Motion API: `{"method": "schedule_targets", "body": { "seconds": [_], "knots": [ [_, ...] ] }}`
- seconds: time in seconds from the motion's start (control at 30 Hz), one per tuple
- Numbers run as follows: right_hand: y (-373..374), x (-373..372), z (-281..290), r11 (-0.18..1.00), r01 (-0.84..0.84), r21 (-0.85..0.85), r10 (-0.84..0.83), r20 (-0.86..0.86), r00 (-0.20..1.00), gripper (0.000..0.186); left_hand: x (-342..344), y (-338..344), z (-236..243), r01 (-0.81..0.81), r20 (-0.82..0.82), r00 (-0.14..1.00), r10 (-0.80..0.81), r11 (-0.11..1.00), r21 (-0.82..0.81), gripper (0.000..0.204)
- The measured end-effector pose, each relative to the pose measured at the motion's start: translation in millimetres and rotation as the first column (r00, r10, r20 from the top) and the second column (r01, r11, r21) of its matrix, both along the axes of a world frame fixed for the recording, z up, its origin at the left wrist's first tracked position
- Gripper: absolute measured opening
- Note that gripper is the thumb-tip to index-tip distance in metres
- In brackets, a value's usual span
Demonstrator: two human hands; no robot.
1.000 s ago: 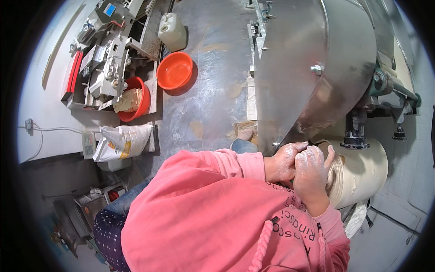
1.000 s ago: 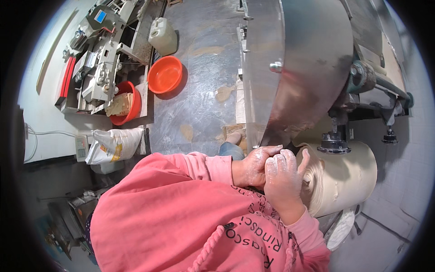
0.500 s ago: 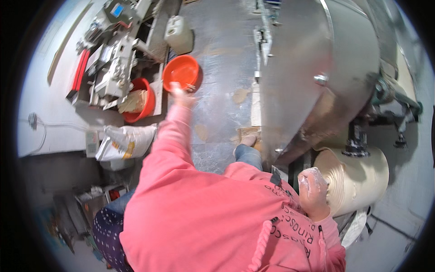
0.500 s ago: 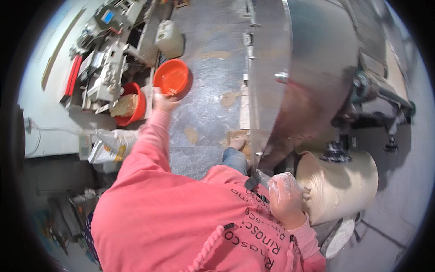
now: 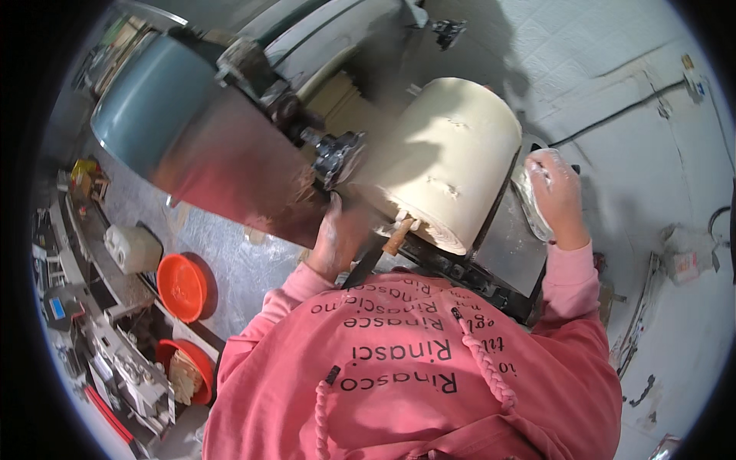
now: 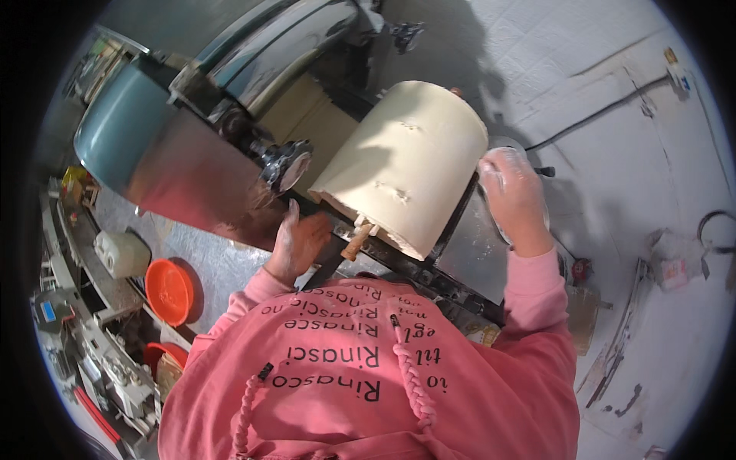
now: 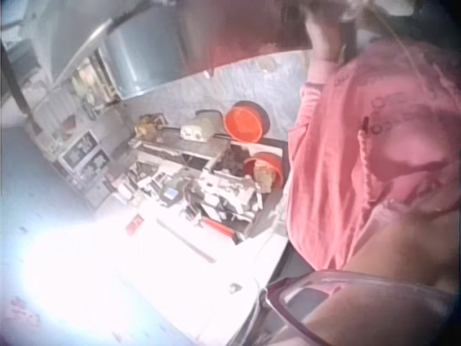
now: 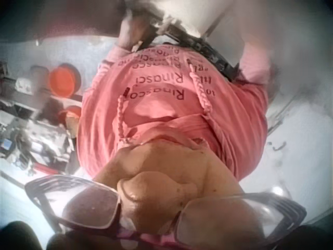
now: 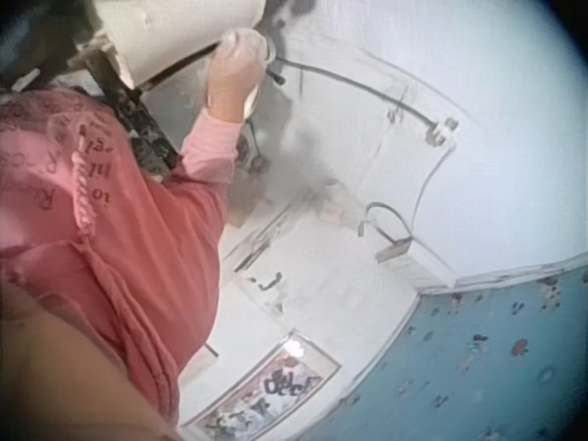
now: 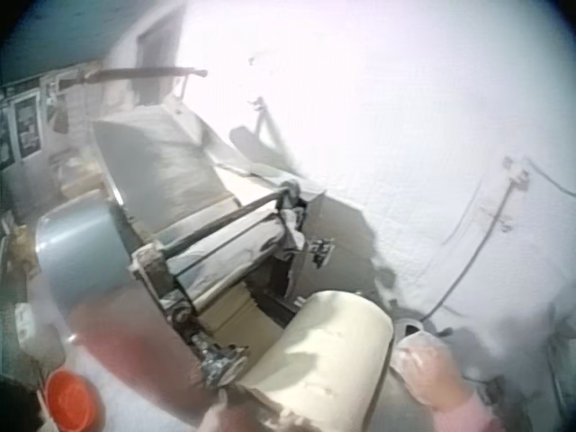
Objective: The person operates a dough sheeter, repeatedly feeding a sheet of dough through the rollers and dusting it with flour. They then clean the machine's hopper and surrounding surfaces with a brush and dustpan, and adjust the machine's pressure gauges.
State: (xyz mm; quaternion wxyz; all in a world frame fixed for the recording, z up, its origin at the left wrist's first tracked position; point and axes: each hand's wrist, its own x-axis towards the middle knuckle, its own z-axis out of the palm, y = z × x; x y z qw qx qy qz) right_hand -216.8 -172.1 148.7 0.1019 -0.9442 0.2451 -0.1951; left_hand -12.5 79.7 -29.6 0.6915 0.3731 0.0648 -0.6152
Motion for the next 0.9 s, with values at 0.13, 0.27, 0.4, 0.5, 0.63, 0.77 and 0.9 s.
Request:
{"method": "schedule_targets", "body": {
  "seconds": [0.13,0.27,0.4,0.5,0.63,0.77,0.9],
  "knots": [
    [-38,-62,-23,0.918,0.343,-0.200,-0.397,-0.470,0.788,0.028,26,-49,-50,-0.083,-0.007,0.996,0.085,0.989,0.119,0.088],
    [-58,-96,-60,0.912,0.409,-0.021,-0.317,-0.668,0.673,0.050,31,-80,-105,-0.167,-0.033,0.986,0.166,0.985,-0.031,0.069],
    [-75,-109,-88,0.910,0.318,0.268,-0.099,-0.603,0.792,0.042,29,-84,-115,-0.164,-0.315,0.935,0.159,0.986,0.012,0.041],
    [-85,-112,-105,0.907,0.283,0.313,-0.039,-0.604,0.796,0.029,45,-91,-98,-0.203,-0.327,0.931,0.163,0.975,-0.092,0.051],
    [-86,-108,-112,0.908,0.294,0.300,-0.090,-0.544,0.834,0.029,72,-103,-78,-0.515,0.074,0.848,0.524,0.849,-0.117,0.040],
    [-76,-83,-76,0.546,0.615,0.568,-0.340,-0.521,0.783,0.028,59,-91,-98,-0.481,0.013,0.862,0.507,0.825,-0.297,0.042],
    [-53,-21,-28,0.206,0.045,0.978,-0.320,0.024,0.947,0.023,21,-87,-144,-0.368,-0.381,0.892,0.243,0.881,-0.299,0.051]
  ]
}}
